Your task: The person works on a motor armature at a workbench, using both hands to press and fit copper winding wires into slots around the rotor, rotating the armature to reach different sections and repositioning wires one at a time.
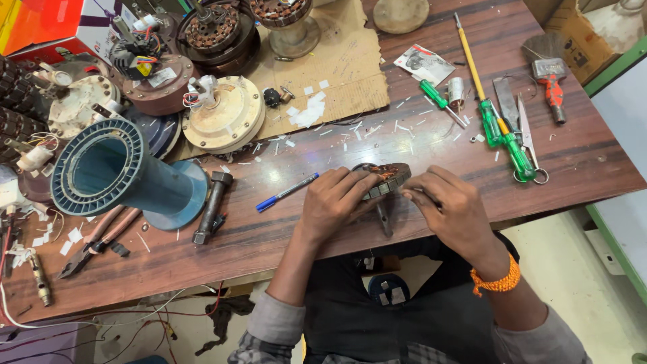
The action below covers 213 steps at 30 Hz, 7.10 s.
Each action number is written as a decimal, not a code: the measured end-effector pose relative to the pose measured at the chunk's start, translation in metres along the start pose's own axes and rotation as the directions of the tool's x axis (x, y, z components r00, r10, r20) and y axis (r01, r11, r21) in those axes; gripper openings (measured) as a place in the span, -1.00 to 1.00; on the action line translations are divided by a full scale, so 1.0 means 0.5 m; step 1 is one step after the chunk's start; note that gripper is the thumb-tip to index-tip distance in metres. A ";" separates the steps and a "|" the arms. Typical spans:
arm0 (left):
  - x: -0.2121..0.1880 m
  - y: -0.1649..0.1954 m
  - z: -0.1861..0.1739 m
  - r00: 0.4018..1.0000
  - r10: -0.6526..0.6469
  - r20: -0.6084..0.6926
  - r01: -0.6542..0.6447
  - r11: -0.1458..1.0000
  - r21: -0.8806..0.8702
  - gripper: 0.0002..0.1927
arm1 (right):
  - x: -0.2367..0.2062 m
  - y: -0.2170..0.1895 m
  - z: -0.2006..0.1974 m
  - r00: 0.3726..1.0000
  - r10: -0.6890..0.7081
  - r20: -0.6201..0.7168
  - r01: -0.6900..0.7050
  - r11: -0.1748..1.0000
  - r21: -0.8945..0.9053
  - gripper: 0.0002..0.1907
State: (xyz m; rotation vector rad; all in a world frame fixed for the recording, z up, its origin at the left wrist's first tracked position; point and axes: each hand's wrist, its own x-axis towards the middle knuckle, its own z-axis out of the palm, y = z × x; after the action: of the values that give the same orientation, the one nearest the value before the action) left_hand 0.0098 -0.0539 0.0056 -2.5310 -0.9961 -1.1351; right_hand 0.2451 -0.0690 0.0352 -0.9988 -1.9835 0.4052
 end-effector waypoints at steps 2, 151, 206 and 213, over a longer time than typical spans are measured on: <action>0.001 0.002 0.002 1.000 -0.004 -0.008 0.004 1.000 -0.002 -0.60 | 0.015 -0.007 0.005 1.000 -0.023 0.007 0.023 1.000 0.001 -0.89; 0.032 -0.080 0.035 0.871 -0.255 0.421 0.490 0.515 -0.704 -0.79 | -0.076 0.026 0.080 0.997 0.002 0.075 0.009 0.990 -0.143 -0.88; -0.001 -0.006 -0.063 0.975 0.018 0.220 0.039 0.966 -0.255 -0.56 | -0.169 0.047 0.134 0.808 0.585 -0.072 -0.510 0.755 0.413 -0.87; 0.015 0.010 -0.054 0.981 0.060 0.182 -0.026 0.983 -0.184 -0.52 | -0.161 0.051 0.133 0.805 0.585 -0.098 -0.497 0.756 0.425 -0.87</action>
State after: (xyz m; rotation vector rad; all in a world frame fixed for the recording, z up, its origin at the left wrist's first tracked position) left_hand 0.0007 -0.0651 0.0300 -2.8335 -0.9113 -1.0334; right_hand 0.2292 -0.1094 -0.0631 -1.2928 -1.3030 0.9205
